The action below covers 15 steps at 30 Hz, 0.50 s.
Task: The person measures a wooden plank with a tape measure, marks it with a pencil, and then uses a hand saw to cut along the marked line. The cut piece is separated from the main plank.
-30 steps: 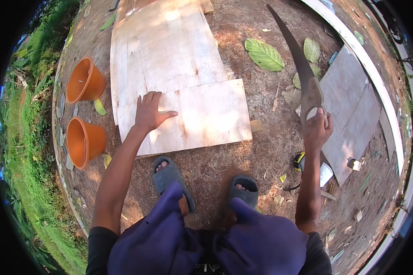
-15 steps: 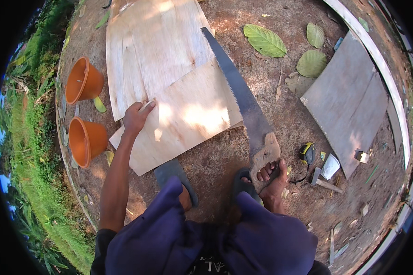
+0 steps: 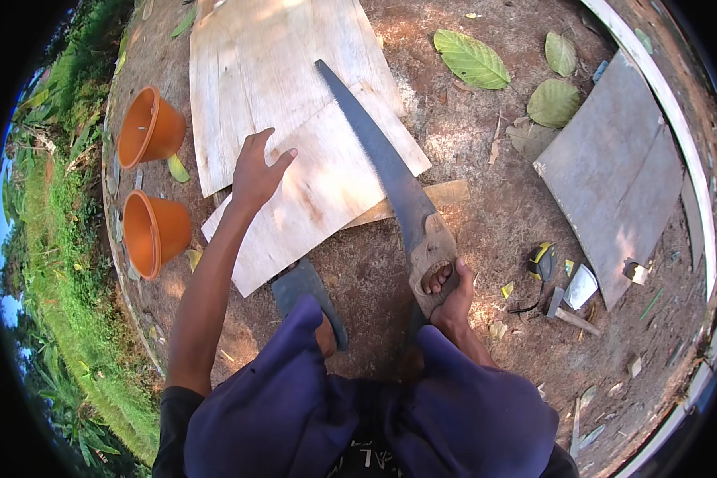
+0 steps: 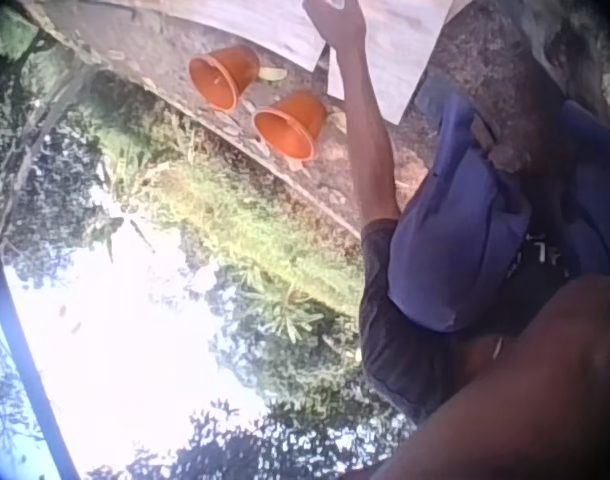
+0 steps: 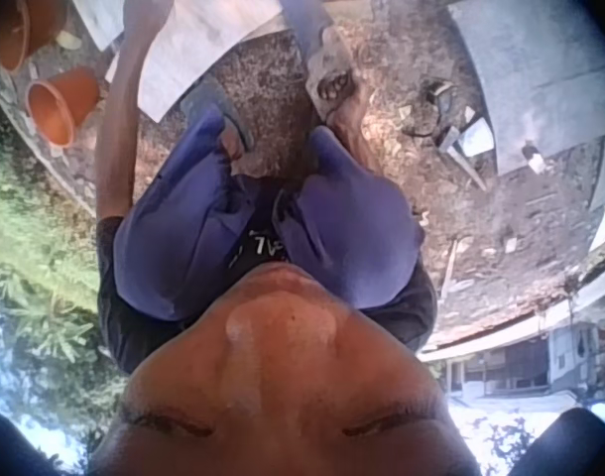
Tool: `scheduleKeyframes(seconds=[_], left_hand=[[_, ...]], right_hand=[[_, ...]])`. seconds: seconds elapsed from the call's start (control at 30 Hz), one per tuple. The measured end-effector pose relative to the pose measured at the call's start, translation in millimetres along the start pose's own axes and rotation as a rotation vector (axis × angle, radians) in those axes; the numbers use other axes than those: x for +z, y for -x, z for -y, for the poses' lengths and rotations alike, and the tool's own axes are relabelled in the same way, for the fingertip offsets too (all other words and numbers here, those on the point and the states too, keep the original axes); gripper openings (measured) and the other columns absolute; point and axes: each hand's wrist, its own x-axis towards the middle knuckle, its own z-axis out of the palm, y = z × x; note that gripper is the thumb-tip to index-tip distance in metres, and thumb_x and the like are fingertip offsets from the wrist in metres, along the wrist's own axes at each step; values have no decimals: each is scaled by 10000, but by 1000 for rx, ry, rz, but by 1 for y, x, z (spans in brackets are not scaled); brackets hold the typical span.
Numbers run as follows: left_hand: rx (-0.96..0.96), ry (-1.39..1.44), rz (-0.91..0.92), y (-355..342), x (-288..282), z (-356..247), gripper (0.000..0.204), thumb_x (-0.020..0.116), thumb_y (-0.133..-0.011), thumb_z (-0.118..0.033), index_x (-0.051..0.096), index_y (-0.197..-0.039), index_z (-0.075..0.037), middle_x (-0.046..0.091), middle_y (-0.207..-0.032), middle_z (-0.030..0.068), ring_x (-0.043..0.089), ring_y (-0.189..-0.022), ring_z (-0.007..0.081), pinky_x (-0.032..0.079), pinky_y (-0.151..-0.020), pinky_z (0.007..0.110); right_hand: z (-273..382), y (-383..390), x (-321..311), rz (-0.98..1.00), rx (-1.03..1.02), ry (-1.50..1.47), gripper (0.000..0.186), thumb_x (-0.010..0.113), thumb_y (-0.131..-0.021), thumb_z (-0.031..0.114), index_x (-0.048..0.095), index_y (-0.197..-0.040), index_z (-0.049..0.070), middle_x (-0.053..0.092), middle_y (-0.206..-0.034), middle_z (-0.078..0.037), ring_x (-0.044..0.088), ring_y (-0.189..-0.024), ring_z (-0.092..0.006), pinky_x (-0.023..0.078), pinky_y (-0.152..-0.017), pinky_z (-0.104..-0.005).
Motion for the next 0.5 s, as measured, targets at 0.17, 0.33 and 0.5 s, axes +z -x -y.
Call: scheduleKeyframes(seconds=[0.17, 0.33, 0.5], left_hand=[[158, -273, 263, -3, 23, -69, 992, 716, -853, -677, 398, -1571, -71, 374, -1609, 227, 353, -1501, 398, 357, -1184, 552], [241, -391, 359, 13, 43, -122, 1280, 750, -749, -775, 187, -1655, -66, 182, -1700, 261, 161, -1578, 455, 211, -1203, 703], [287, -324, 262, 34, 73, -111, 1369, 787, -718, -750, 104, -1659, -29, 124, -1706, 286, 88, -1592, 464, 145, -1183, 761]], right_hand=[[14, -9, -2, -85, -127, 346, 276, 641, -1019, 276, 586, -1000, 6, 603, -812, -86, 592, -679, -186, 504, -644, -369], [38, -24, -19, -55, -404, 1001, 413, 751, -944, 246, 656, -1240, -25, 679, -957, -139, 686, -912, -239, 547, -809, -366], [59, -30, 7, 13, -630, 1270, 425, 774, -937, 253, 676, -1245, -24, 693, -1038, -143, 700, -932, -229, 570, -844, -365]])
